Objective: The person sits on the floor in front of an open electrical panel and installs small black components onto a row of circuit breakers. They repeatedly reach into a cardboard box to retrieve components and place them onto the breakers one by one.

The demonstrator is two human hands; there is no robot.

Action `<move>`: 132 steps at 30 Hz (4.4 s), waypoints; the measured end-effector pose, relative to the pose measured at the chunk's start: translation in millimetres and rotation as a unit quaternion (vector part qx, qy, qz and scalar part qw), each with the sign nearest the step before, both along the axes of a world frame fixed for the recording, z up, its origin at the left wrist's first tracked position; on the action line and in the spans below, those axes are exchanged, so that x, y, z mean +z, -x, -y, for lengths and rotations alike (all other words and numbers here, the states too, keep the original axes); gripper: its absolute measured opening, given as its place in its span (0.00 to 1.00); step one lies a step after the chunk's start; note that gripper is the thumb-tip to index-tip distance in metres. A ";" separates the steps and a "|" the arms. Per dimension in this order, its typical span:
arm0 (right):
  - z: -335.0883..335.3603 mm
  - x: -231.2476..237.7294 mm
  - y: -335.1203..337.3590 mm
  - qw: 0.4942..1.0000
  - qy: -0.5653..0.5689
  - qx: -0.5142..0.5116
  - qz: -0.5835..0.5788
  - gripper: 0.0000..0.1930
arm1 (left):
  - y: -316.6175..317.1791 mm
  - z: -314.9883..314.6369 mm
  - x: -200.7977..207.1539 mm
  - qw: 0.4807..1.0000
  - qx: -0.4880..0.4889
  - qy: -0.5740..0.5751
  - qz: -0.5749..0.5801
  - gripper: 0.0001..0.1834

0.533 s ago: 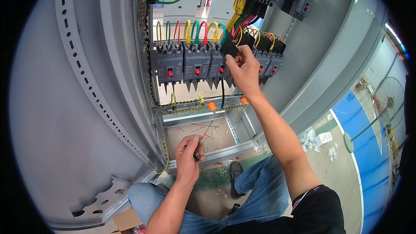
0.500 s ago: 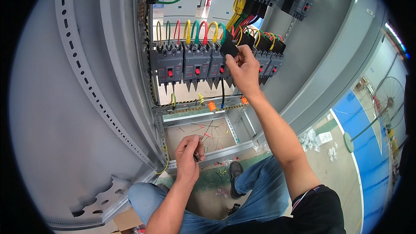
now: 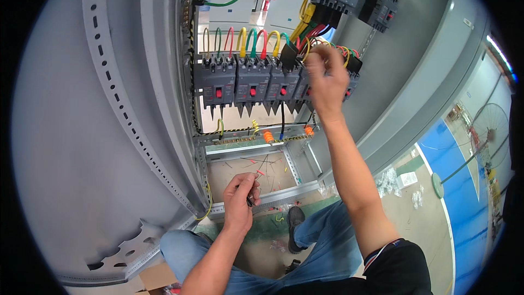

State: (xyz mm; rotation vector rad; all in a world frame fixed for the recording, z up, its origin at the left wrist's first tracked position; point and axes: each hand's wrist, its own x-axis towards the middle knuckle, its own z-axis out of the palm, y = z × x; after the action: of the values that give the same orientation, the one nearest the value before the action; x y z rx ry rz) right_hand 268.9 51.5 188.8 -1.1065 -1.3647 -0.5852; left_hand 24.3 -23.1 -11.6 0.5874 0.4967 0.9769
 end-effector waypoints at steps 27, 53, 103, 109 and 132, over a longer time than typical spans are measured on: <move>-85.9 20.4 -7.3 0.948 -0.127 -0.093 0.275 0.24 | -6.6 4.8 -4.9 0.999 -0.032 0.001 -0.020 0.11; -30.0 -13.8 -28.1 0.986 0.160 -0.027 0.035 0.17 | -9.0 4.3 3.5 0.998 -0.062 0.009 -0.020 0.13; 105.4 -153.7 37.5 0.706 0.502 0.493 -0.076 0.25 | -21.6 12.2 3.5 0.995 -0.078 0.054 0.021 0.36; 94.8 -171.0 34.9 0.739 0.447 0.451 -0.225 0.13 | -13.5 8.6 17.1 0.995 -0.075 0.057 -0.026 0.29; 88.7 -158.7 49.5 0.798 0.385 0.388 -0.253 0.16 | -10.7 -25.7 20.0 0.999 0.007 0.006 -0.033 0.05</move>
State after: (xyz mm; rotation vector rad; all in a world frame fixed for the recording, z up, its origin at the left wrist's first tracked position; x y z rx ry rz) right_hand 219.4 -37.2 30.2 -1.0628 -1.4257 0.8995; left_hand 34.9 2.7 8.4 0.6069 0.5669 0.9696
